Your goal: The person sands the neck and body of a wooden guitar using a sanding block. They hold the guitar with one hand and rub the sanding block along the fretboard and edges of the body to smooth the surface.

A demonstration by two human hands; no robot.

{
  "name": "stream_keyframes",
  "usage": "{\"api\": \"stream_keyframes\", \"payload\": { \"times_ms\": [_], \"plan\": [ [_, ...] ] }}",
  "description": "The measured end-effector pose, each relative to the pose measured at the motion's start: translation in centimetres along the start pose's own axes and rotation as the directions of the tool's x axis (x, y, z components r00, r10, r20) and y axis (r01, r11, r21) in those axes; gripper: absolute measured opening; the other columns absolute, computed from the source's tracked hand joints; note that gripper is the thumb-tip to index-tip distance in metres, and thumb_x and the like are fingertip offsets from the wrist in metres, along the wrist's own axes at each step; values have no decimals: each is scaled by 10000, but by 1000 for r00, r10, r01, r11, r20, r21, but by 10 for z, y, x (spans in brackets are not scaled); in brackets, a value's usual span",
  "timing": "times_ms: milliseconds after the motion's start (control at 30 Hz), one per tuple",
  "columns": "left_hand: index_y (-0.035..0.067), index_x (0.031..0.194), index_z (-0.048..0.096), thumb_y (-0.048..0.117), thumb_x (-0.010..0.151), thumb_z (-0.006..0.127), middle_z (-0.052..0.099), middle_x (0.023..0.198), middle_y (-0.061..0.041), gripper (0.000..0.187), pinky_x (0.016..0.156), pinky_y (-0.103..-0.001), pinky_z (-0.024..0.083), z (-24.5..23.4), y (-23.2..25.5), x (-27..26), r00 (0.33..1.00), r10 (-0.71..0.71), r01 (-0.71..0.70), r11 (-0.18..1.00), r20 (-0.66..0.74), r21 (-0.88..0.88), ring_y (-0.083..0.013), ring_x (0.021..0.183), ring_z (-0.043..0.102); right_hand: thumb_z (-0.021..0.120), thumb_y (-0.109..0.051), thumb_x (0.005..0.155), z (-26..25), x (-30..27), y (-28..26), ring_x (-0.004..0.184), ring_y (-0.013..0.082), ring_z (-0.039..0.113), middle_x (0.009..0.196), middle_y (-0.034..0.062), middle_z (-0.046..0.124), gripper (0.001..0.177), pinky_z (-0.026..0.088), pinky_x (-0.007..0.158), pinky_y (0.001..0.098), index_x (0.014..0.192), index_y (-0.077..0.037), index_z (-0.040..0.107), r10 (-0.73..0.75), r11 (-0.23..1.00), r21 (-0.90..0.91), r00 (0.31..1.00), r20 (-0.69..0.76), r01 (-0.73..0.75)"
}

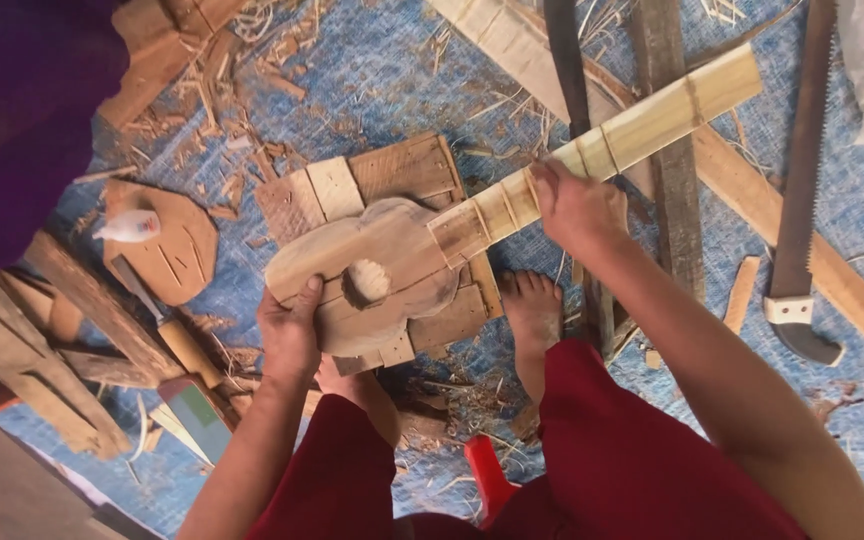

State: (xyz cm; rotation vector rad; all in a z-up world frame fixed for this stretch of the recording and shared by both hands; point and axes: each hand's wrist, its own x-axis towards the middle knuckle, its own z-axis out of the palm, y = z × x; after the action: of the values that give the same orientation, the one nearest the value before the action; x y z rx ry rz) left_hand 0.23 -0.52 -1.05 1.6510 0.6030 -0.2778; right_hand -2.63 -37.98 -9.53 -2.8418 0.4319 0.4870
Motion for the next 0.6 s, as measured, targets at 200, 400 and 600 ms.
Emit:
{"api": "stream_keyframes", "payload": {
  "times_ms": [200,400,600],
  "plan": [
    [130,954,623,192,888,851,621,781,10,246,662,-316,589,0,7,-3,1000,5,-3,999,27,-53,-100,717,628,404,-438,1053,20,-42,22,619,377,718,668,110,703,356,581,638,471,1150,-265,700,-85,996,17,988,-127,88],
    [122,977,616,180,899,835,615,798,-6,240,652,-323,563,2,4,-3,1000,8,-7,999,21,-44,-124,710,615,433,-475,1005,-37,2,-42,798,407,753,717,134,723,364,580,737,540,1260,-323,643,13,999,32,1000,21,-14],
    [118,977,603,187,909,835,609,792,-1,252,648,-329,574,3,9,-5,1000,25,-25,999,2,-39,-122,716,620,389,-400,1048,-31,-55,-34,585,335,720,568,77,661,332,574,582,417,1156,-278,679,-115,991,-83,992,-61,109]
  ]
}}
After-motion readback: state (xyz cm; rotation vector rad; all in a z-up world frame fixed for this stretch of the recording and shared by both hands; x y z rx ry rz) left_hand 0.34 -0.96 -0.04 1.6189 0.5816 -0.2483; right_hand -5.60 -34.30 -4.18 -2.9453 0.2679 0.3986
